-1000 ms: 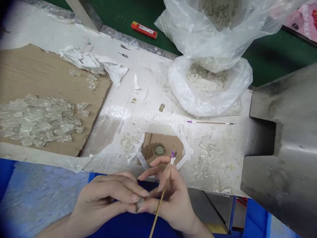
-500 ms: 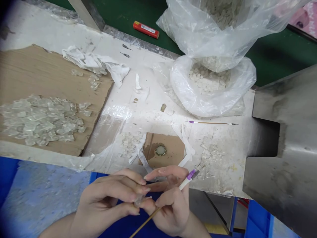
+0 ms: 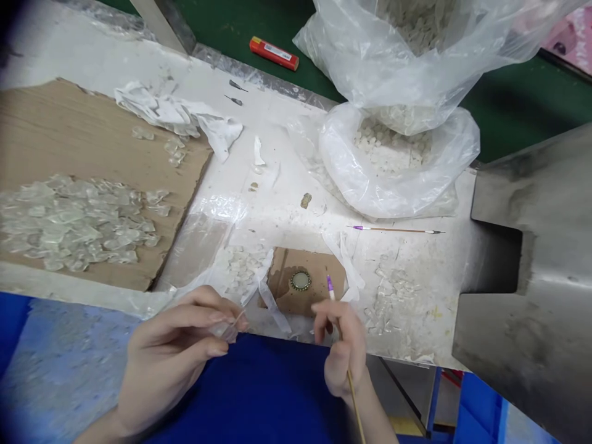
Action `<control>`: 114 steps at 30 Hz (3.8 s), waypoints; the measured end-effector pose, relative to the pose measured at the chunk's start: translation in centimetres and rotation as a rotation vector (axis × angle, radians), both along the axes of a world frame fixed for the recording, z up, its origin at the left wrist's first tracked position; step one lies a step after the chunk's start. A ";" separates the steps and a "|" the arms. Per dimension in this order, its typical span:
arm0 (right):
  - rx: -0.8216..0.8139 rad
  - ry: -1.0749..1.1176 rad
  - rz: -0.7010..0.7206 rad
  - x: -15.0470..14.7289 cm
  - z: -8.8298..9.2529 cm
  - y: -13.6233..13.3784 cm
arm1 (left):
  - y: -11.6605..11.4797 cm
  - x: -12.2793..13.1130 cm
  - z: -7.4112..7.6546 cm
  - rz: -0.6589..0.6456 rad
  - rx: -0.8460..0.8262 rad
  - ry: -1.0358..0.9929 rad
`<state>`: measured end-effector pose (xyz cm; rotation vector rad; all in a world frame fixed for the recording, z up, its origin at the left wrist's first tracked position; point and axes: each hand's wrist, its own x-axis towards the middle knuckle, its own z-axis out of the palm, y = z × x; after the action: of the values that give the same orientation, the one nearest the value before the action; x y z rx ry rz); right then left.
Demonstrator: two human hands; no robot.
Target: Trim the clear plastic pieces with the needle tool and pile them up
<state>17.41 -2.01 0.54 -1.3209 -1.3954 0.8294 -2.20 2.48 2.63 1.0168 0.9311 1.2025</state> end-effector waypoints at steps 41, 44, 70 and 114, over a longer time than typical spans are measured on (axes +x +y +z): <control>-0.052 0.595 -0.002 -4.5 3.8 -0.3 | -1.0 1.3 0.8 -0.260 -0.388 -0.400; -0.037 0.584 0.007 -4.6 3.7 -0.4 | -1.0 1.4 1.0 -0.246 -0.365 -0.388; 0.024 0.482 0.070 -4.5 3.9 -0.1 | -0.6 1.9 1.6 -0.188 -0.310 -0.328; -0.165 0.440 0.309 -1.8 3.5 1.3 | -0.9 0.6 0.8 -0.313 -0.028 -0.093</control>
<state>15.58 -0.76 4.00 -0.9709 -1.2068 1.3768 -1.62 1.60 3.42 1.0316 0.6844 0.9625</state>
